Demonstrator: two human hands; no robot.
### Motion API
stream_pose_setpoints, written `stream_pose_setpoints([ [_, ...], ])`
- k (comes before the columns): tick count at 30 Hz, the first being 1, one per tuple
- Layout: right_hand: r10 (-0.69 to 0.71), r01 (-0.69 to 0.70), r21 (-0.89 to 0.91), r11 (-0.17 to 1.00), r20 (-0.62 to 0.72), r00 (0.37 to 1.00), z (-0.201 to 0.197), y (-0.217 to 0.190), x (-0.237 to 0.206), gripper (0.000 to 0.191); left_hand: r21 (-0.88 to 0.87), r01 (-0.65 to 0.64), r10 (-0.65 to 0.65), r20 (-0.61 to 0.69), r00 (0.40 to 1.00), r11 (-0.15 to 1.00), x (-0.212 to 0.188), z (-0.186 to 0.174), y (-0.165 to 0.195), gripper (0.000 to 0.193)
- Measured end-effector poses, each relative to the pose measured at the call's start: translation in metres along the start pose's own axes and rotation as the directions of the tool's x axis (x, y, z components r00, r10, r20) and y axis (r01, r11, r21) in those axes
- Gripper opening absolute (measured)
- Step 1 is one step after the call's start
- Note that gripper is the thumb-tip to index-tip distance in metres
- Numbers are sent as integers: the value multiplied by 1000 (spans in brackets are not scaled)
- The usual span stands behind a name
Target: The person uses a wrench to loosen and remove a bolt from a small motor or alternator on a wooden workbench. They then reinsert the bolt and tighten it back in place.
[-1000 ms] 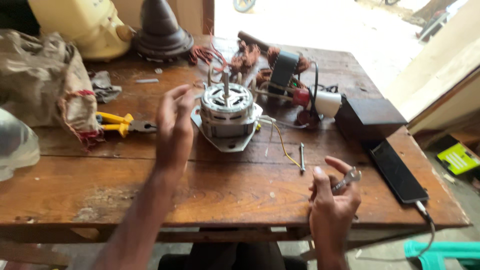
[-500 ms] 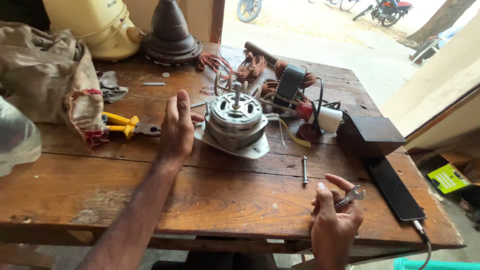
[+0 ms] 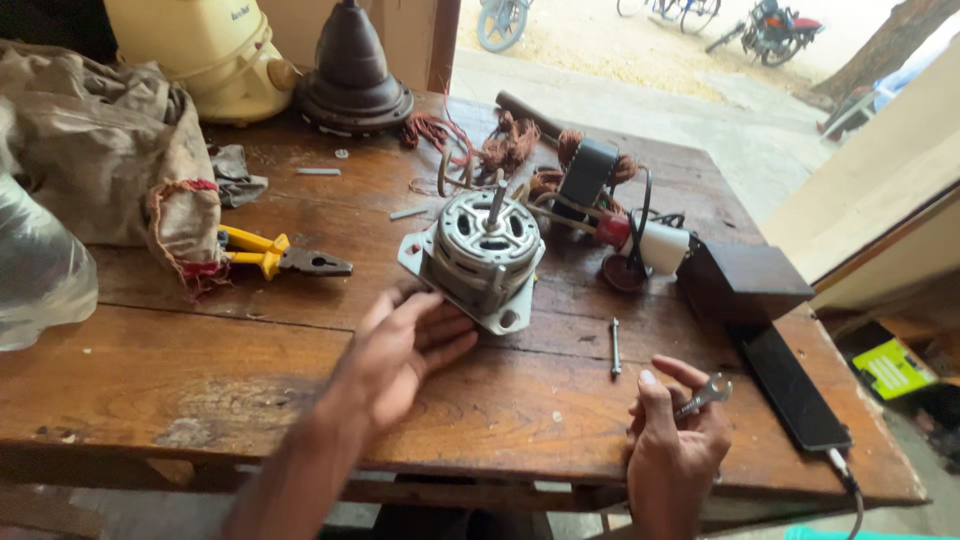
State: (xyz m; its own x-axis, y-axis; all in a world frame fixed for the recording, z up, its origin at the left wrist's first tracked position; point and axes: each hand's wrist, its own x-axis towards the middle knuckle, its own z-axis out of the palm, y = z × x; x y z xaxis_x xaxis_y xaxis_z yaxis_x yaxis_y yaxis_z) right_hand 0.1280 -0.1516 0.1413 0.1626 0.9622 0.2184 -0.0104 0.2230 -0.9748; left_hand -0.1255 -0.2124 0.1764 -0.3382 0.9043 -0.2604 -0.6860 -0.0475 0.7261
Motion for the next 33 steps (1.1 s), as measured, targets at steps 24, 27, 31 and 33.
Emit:
stream_pose_setpoints([
  [24,-60,90,-132,987,212,975,-3,0,-4,27,-500,-85,170,126,977,862,-11,6,-75,50],
  [27,-66,96,-143,985,202,977,-3,1,-6,27,-489,24,86,200,976,872,-13,2,-71,52],
  [31,-120,147,-107,983,226,967,-4,-1,-5,27,-418,24,63,192,979,908,-15,2,-68,44],
  [33,-105,127,-89,988,220,970,-5,-3,-6,25,-381,9,61,171,983,925,-16,3,-68,40],
])
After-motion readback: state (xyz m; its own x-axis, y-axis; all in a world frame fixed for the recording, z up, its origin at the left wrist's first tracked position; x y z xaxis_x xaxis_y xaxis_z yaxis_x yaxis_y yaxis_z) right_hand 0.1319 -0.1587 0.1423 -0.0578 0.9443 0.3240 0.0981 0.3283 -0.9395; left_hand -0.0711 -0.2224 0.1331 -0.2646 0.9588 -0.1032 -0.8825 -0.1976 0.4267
